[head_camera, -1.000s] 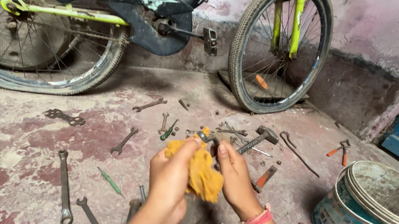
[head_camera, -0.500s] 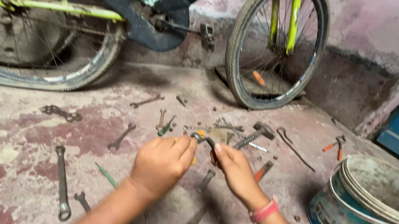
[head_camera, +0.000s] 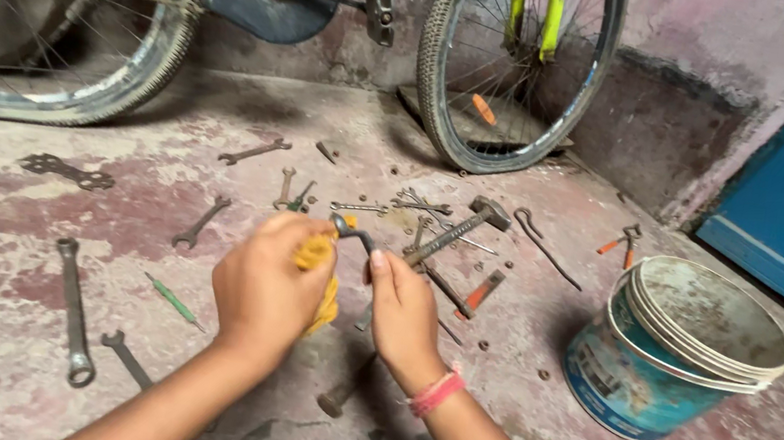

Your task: The person sits on the floor and wipes various metal tools, including wrenches, pliers, and a hammer, using a yellow cloth. They pick up each tool individually, wipe it down, and place it into a blue bucket.

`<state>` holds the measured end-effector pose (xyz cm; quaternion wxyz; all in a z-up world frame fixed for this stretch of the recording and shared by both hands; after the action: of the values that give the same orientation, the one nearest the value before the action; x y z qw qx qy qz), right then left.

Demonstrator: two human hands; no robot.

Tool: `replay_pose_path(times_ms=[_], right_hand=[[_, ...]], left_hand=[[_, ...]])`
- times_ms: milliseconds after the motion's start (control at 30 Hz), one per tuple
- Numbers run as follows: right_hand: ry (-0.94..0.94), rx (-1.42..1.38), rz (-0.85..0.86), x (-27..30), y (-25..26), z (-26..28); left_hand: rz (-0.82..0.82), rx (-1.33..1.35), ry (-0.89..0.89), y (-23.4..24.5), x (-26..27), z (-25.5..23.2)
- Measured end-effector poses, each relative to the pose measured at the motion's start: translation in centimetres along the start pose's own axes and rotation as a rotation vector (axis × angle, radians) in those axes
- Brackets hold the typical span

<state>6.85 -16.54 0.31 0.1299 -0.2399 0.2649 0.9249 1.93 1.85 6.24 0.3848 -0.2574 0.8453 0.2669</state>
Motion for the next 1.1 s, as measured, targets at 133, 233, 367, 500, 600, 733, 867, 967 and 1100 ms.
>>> replay_pose_path(times_ms=[133, 233, 367, 500, 600, 733, 867, 967, 1100], right_hand=[[0.079, -0.060, -0.029, -0.7, 0.6, 1.5], [0.170, -0.193, 0.013, -2.4, 0.7, 2.8], [0.266, -0.320, 0.092, -3.8, 0.6, 3.7], [0.241, -0.330, 0.129, -4.0, 0.1, 2.4], [0.146, -0.404, 0.167, -3.9, -1.2, 0.4], [0.110, -0.423, 0.221, -3.5, -1.7, -1.7], [0.015, -0.444, 0.294, -3.2, -2.6, -3.4], [0.009, -0.436, 0.309, -3.2, -2.8, -3.7], [0.016, -0.440, 0.307, -3.2, -2.4, -3.3]], left_hand=[[0.132, 0.613, 0.540, -3.0, -0.7, 2.6], [0.228, 1.027, 0.838, -4.6, -1.1, 2.9], [0.297, 1.143, 1.018, -4.8, -0.5, 3.0], [0.139, 0.966, 0.701, -3.6, -1.3, 2.2], [0.010, 0.432, 0.154, -0.8, -1.9, 0.0], [0.030, -0.030, -0.343, 0.5, -1.7, -2.0], [0.049, -0.255, -0.708, 0.5, -1.0, -3.2], [0.020, -0.228, -0.614, 0.5, -0.8, -2.9], [0.004, 0.052, -0.075, -1.0, -0.4, 0.0]])
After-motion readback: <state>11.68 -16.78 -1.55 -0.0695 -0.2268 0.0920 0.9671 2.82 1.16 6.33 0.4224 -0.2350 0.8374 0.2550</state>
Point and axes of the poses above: each hand's wrist, its own x-axis away from the middle knuckle, its own y-axis out of the back of the hand, z = x × y, the point moved 8 cm from there along -x, towards the middle knuckle, and after that the axes turned 2 degrees about -z, right-handed, at the moved point
